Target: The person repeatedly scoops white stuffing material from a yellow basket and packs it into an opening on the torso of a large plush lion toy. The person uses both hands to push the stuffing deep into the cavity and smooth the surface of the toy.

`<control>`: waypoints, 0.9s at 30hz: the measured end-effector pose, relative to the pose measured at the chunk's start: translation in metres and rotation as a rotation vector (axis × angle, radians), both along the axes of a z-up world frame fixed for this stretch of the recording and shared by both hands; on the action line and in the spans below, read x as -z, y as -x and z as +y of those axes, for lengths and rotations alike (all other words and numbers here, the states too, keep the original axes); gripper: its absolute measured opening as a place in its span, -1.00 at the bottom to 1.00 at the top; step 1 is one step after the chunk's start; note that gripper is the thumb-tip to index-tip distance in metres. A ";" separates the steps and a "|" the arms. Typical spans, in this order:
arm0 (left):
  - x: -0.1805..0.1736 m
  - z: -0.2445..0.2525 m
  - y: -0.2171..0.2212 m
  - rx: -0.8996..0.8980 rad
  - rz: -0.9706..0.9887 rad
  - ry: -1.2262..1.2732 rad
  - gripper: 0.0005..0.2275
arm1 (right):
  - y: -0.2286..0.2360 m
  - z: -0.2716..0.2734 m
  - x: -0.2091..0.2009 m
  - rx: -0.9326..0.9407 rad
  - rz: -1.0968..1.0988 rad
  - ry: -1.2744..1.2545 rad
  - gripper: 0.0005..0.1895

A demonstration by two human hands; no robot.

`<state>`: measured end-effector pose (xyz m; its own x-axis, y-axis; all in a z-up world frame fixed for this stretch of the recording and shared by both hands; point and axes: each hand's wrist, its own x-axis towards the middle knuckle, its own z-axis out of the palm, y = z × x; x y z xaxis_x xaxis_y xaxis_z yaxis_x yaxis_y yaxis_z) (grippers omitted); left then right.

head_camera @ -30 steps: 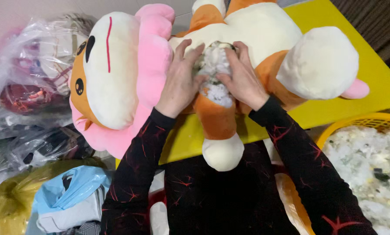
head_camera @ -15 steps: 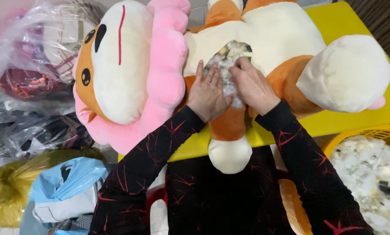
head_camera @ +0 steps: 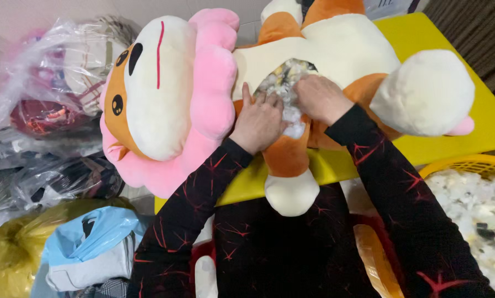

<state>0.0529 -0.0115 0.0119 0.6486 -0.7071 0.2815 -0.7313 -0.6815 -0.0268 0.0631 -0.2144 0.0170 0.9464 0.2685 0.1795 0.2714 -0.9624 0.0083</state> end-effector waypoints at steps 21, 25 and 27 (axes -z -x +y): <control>-0.007 -0.125 0.169 0.371 0.333 0.012 -0.64 | 0.451 -0.299 0.061 0.942 0.346 -0.173 -0.43; 0.006 -0.192 0.226 0.796 0.423 0.161 -0.56 | 0.509 -0.317 0.106 1.056 0.524 -0.117 -0.25; 0.013 -0.213 0.240 0.884 0.466 0.153 -0.55 | 0.528 -0.305 0.112 1.147 0.614 -0.174 -0.16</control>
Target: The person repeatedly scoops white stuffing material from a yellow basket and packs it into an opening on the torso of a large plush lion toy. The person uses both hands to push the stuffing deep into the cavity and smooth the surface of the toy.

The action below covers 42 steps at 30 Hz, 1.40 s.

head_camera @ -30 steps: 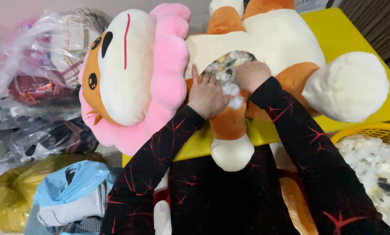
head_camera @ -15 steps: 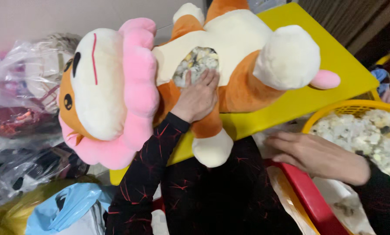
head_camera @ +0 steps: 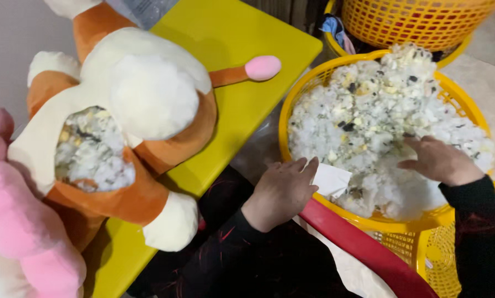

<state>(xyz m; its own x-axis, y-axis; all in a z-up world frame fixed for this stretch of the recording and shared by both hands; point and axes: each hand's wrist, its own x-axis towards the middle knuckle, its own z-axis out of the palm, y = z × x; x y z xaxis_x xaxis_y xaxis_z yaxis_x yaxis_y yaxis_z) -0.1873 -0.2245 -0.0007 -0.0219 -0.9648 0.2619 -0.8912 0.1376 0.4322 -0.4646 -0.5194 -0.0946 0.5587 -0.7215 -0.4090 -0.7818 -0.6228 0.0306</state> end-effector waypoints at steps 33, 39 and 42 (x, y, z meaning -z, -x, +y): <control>0.090 -0.154 0.082 0.205 0.670 -0.003 -0.71 | -0.022 0.105 -0.108 -0.071 -0.931 0.185 -0.61; 0.112 -0.151 0.065 -0.057 1.094 -0.099 -0.78 | -0.024 0.084 -0.038 -0.085 -0.947 0.087 0.20; 0.103 -0.148 0.052 -0.112 1.072 0.081 -0.80 | -0.014 0.071 0.009 0.260 -0.509 -0.094 0.13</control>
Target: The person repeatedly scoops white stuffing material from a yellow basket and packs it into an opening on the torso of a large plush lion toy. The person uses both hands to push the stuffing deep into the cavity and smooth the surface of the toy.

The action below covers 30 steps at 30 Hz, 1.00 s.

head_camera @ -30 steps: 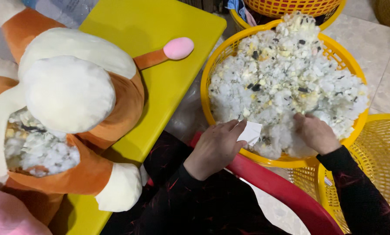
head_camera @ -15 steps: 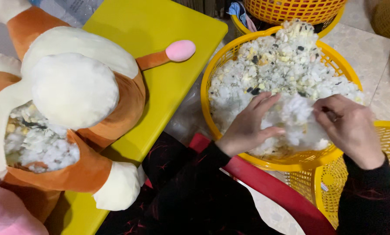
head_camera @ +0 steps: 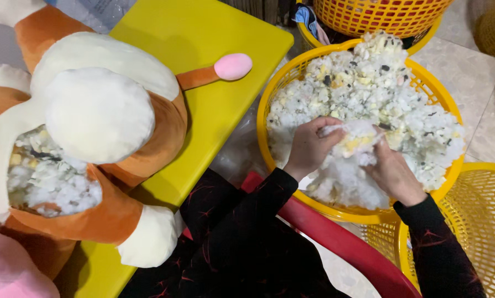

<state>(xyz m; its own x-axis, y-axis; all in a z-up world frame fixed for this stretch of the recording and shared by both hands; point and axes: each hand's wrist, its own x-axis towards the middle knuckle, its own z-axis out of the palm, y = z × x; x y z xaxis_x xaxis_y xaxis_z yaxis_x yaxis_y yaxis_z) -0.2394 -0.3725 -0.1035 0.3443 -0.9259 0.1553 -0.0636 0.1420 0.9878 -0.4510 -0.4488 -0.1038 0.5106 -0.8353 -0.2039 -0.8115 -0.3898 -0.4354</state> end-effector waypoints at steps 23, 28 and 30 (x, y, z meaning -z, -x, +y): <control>-0.066 0.016 -0.019 0.179 0.648 0.194 -0.74 | -0.020 -0.022 -0.038 -0.131 -0.018 0.391 -0.20; -0.079 0.047 -0.038 0.060 0.552 0.149 -0.70 | -0.012 -0.031 -0.053 -0.170 -0.040 0.535 0.09; -0.086 0.065 -0.046 0.012 0.476 0.134 -0.68 | -0.025 -0.017 -0.080 -0.111 -0.472 0.142 -0.11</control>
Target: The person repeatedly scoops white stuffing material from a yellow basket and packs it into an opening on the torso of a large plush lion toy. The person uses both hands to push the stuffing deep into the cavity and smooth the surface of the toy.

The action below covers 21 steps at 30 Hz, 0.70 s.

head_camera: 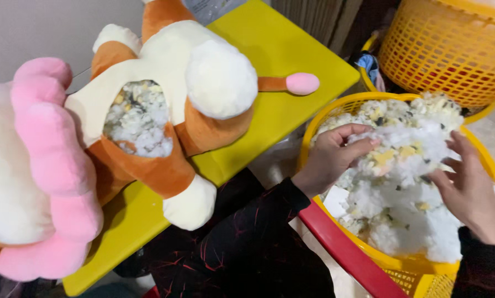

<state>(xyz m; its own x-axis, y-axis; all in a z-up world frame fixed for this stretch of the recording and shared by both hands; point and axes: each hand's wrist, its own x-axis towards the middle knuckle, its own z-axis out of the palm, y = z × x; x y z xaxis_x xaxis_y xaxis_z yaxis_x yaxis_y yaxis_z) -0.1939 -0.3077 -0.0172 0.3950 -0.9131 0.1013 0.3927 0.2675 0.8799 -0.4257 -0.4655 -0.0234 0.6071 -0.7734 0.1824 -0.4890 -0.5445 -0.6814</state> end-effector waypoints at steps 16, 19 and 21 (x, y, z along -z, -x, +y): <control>-0.076 0.277 -0.098 -0.800 -0.810 -0.028 -0.73 | -0.248 0.221 -0.083 -0.828 -0.573 0.281 -0.55; -0.073 0.297 -0.152 -1.087 -0.934 -0.198 -0.76 | -0.282 0.246 -0.074 -0.820 -0.700 0.310 -0.62; -0.070 0.297 -0.198 -1.232 -0.971 -0.277 -0.78 | -0.297 0.255 -0.070 -0.823 -0.773 0.303 -0.68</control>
